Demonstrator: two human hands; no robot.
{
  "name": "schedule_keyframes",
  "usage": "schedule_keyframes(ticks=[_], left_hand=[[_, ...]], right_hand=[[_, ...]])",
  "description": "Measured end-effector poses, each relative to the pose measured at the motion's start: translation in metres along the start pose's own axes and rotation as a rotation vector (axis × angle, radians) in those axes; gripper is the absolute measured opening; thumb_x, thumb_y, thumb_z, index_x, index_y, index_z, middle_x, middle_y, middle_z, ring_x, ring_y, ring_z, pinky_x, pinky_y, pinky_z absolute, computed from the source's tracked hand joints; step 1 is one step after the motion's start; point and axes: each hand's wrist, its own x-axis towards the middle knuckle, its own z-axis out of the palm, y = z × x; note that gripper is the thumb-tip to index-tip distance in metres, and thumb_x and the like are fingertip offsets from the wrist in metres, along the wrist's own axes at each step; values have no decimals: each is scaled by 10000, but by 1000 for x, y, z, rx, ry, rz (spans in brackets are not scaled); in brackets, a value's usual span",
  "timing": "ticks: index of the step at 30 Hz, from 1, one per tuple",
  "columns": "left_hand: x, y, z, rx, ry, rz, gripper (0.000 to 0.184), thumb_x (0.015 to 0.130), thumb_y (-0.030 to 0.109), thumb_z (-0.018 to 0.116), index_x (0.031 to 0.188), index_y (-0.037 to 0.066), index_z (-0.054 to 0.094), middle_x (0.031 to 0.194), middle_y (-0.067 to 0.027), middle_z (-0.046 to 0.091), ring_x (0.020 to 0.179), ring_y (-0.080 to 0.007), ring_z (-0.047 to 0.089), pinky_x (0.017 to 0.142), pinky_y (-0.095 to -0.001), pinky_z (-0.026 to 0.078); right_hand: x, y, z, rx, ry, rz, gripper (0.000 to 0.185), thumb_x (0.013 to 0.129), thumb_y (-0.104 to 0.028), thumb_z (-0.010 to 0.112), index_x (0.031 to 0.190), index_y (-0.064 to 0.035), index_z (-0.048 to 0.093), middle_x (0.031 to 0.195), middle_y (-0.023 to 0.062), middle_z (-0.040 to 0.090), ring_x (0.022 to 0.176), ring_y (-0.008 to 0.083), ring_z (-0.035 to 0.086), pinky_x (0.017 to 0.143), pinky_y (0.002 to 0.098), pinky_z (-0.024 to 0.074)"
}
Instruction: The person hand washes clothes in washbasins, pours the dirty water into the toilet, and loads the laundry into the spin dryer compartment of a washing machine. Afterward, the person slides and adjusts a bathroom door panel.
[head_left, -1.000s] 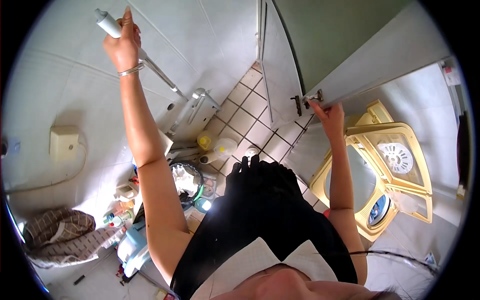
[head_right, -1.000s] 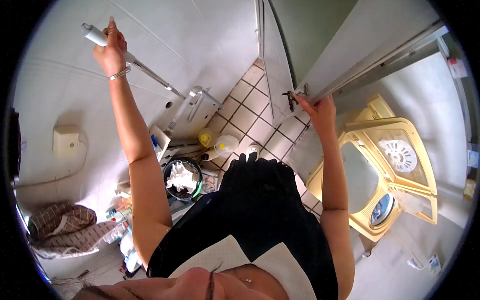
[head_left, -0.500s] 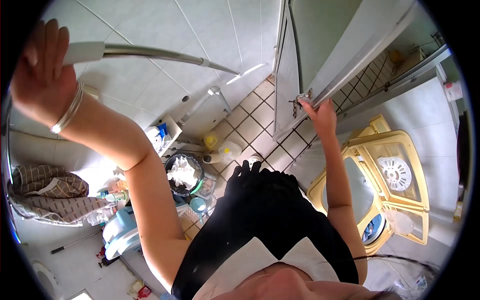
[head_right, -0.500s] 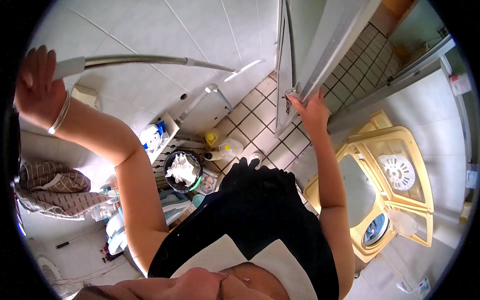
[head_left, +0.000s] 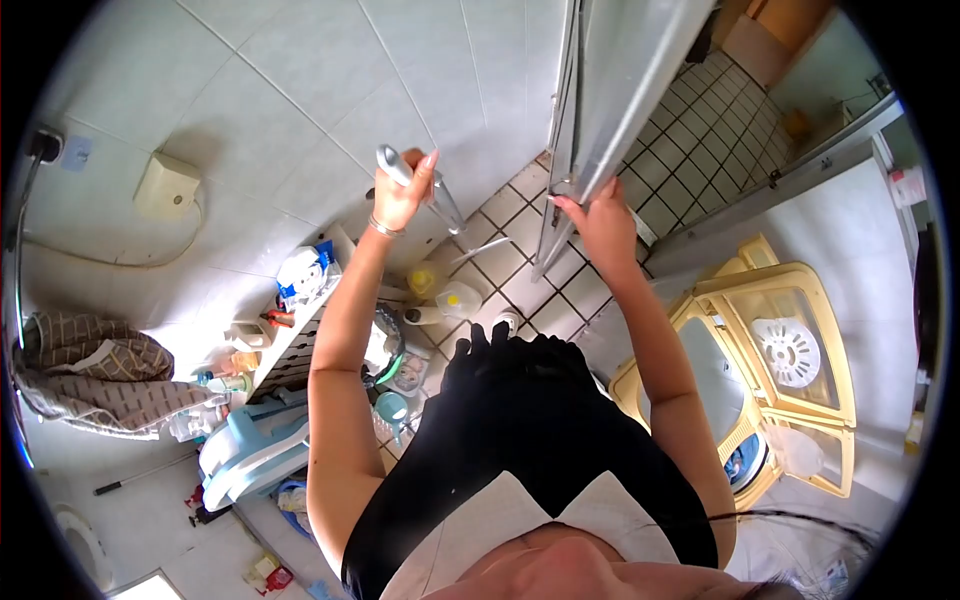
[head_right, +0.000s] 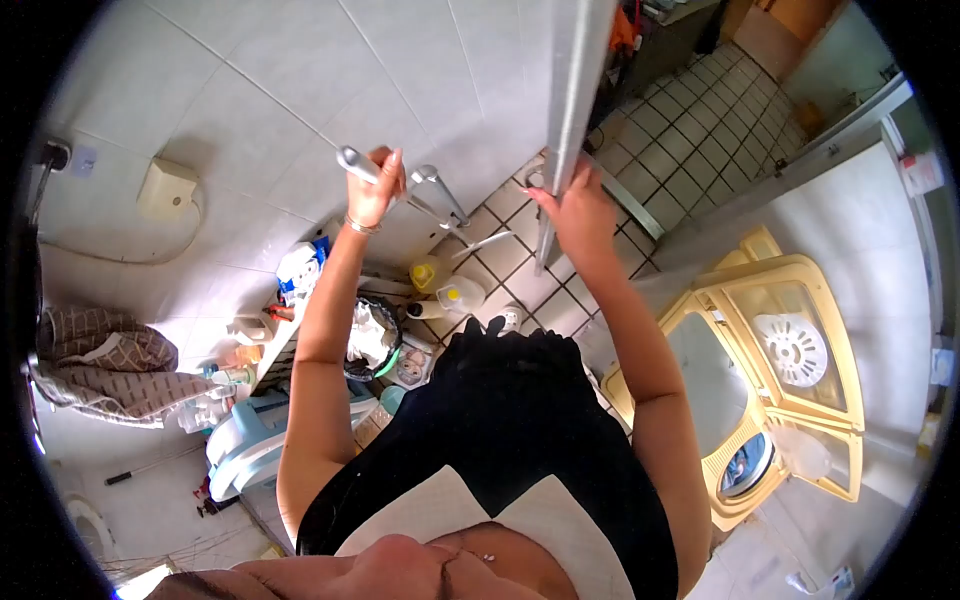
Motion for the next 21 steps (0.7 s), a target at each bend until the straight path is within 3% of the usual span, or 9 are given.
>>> schedule_keyframes(ticks=[3,9,13,18,21], left_hand=[[-10,-75,-7,-8,30,-66,360,936,257,635,666,36,547,529,-2,541,459,-64,499,434,-234,377],[-8,-139,-25,41,92,-114,340,930,285,644,726,22,576,574,-9,576,517,-64,531,489,-226,415],[-10,-163,-40,132,-61,-244,391,916,361,645,747,14,579,594,-8,573,563,-72,522,530,-261,423],[-20,-169,-47,202,-483,-364,367,897,315,642,673,31,579,555,11,518,542,-76,453,509,-282,365],[-23,-161,-47,129,-517,-416,357,889,317,652,680,36,586,557,12,519,539,-73,447,507,-284,362]], right_hand=[[4,-19,20,-71,-5,-49,779,729,-635,663,1100,11,439,938,171,585,694,316,663,553,386,554],[21,-70,60,-82,-25,-223,704,756,-616,654,986,14,438,825,147,577,624,267,658,497,338,541],[42,-107,81,-24,-147,-333,631,811,-554,645,1008,1,421,788,166,639,633,328,664,506,388,535],[61,-154,112,-23,-140,-337,594,828,-549,629,939,-2,427,721,150,643,624,311,668,508,384,535],[69,-171,128,-4,-152,-333,591,831,-544,629,933,2,425,715,152,640,630,311,671,510,386,536]])
